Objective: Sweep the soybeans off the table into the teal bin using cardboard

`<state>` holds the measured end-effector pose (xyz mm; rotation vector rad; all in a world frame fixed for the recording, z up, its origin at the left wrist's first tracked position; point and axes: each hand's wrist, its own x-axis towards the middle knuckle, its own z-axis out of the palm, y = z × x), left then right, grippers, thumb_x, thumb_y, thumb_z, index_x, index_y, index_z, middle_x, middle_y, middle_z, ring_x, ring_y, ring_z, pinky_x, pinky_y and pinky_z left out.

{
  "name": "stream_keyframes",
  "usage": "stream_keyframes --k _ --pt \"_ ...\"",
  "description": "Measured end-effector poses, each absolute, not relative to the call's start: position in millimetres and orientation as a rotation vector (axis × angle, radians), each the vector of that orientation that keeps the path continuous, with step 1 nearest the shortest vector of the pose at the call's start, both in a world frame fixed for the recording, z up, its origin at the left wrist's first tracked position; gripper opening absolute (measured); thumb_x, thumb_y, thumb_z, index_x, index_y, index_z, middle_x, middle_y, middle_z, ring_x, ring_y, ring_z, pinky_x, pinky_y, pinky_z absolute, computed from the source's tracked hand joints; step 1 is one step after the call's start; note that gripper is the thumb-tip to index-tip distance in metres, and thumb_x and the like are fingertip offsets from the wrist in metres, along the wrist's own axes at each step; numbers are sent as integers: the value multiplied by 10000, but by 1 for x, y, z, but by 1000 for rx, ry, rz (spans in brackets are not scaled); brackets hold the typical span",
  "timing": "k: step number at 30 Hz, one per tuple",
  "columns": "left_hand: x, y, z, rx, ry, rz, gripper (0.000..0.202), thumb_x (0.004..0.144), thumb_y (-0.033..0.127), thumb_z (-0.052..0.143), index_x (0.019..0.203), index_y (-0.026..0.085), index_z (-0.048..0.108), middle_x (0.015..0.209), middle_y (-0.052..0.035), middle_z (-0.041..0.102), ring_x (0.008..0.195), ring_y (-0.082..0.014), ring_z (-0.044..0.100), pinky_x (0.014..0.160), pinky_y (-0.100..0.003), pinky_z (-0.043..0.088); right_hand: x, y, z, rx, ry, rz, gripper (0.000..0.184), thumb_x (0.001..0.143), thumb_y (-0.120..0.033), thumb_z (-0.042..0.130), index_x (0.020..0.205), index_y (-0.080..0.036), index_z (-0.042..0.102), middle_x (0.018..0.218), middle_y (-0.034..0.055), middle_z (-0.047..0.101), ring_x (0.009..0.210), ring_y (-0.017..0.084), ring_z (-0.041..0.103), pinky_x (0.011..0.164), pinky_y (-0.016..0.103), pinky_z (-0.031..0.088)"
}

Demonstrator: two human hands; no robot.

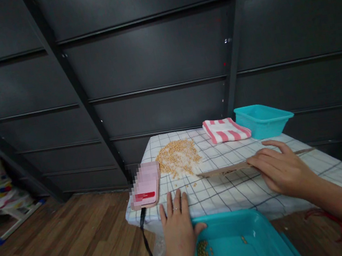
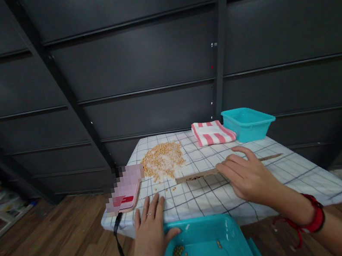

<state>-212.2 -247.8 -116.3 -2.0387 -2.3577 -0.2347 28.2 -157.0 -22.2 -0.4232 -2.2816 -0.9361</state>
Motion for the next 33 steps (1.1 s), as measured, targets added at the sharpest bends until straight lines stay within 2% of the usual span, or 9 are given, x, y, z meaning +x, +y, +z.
stream_keyframes --k 7,14,21,29,33 --pt "-212 -249 -116 -2040 -2361 -237 744 683 430 638 1315 176 341 1417 -94 309 1310 -332 213 1032 -575 239 42 -171 -21 -441 -2371 -825 258 717 22 359 830 -162 501 648 26 584 625 155 529 825 417 369" --pt "-212 -248 -116 -2030 -2355 -246 734 670 384 663 1307 182 357 1400 -99 341 1300 -332 242 1030 -576 247 19 -144 -32 -425 -2315 -954 271 681 -2 367 840 -136 542 630 42 577 637 178 512 791 398 383" --pt "-211 -249 -111 -2044 -2388 -198 744 670 378 660 1312 174 345 1410 -93 323 1307 -333 218 1038 -575 227 15 -125 -21 -475 -2269 -1014 258 685 -11 389 834 -139 556 648 44 592 666 188 523 783 378 376" --pt "-209 -249 -108 -2032 -2370 -191 721 666 332 664 1299 157 368 1393 -119 349 1293 -342 250 1019 -585 259 -2 -124 -15 -474 -2266 -992 257 695 -18 394 840 -138 568 668 49 594 686 187 517 809 375 357" --pt "-211 -249 -112 -2030 -2370 -213 716 681 362 645 1308 171 356 1404 -112 337 1299 -341 239 1023 -580 253 -26 -116 -17 -442 -2305 -984 257 699 -18 379 812 -129 581 656 56 583 670 186 496 805 381 351"
